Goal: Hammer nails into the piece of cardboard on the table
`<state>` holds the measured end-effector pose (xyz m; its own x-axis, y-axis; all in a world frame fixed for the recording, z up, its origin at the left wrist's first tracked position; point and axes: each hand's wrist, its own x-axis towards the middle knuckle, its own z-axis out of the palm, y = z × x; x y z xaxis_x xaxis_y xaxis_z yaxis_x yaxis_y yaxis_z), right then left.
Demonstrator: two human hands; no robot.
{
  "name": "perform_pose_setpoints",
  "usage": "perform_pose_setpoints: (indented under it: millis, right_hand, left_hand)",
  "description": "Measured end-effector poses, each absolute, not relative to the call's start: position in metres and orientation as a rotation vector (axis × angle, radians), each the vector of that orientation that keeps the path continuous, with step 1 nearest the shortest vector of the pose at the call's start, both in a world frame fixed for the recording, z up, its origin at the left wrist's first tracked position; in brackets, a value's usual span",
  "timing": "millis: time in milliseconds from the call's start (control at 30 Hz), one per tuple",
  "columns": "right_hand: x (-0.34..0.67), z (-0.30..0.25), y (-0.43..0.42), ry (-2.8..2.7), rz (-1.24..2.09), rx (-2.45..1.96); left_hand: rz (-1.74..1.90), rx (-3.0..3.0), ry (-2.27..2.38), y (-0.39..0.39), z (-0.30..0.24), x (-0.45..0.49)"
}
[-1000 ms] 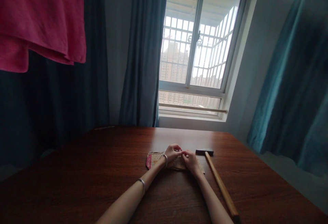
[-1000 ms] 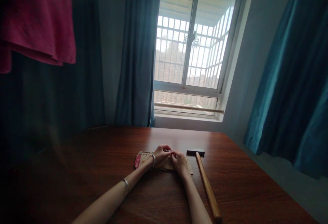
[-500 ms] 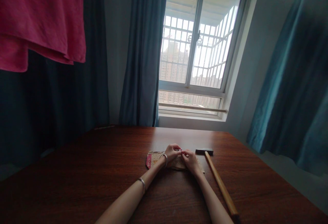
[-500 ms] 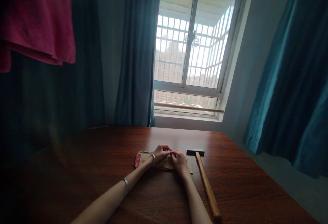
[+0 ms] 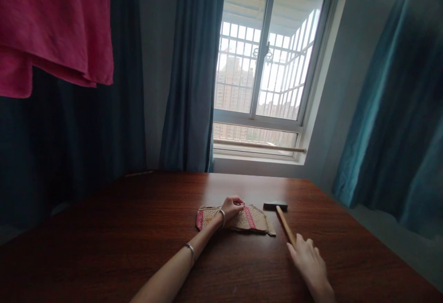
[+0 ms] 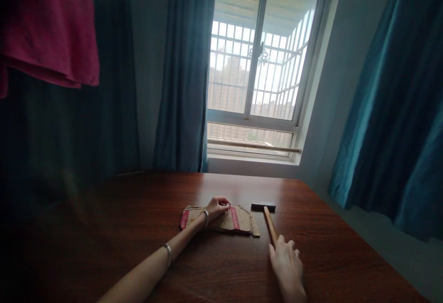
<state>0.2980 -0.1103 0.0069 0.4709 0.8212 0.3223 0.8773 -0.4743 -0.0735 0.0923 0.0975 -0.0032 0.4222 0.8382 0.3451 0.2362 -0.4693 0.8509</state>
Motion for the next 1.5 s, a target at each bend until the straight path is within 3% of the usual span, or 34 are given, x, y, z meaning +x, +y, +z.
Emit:
perform_pose_setpoints:
  millis: [167,333,667,800,1500]
  right_hand:
    - [0.292,-0.014,-0.124,-1.531,-0.544,-2.516]
    - [0.299,-0.019,-0.122,-1.552,-0.440,-2.406]
    - [0.286,0.035,-0.131,-1.170,0.856,-1.630]
    - [0.266,0.064,-0.139,-1.131,1.153,-1.434]
    - [0.248,0.073,-0.128,-1.125,1.238,-1.319]
  left_hand:
    - [1.036,1.916,0.906,0.096,-0.002,0.092]
    - [1.049,1.889,0.903,0.096,-0.002,0.093]
    - [1.052,1.962,0.906,0.105,-0.013,0.095]
    - [1.039,1.983,0.930,0.104,-0.013,0.095]
    - [1.026,2.006,0.953,0.105,-0.013,0.095]
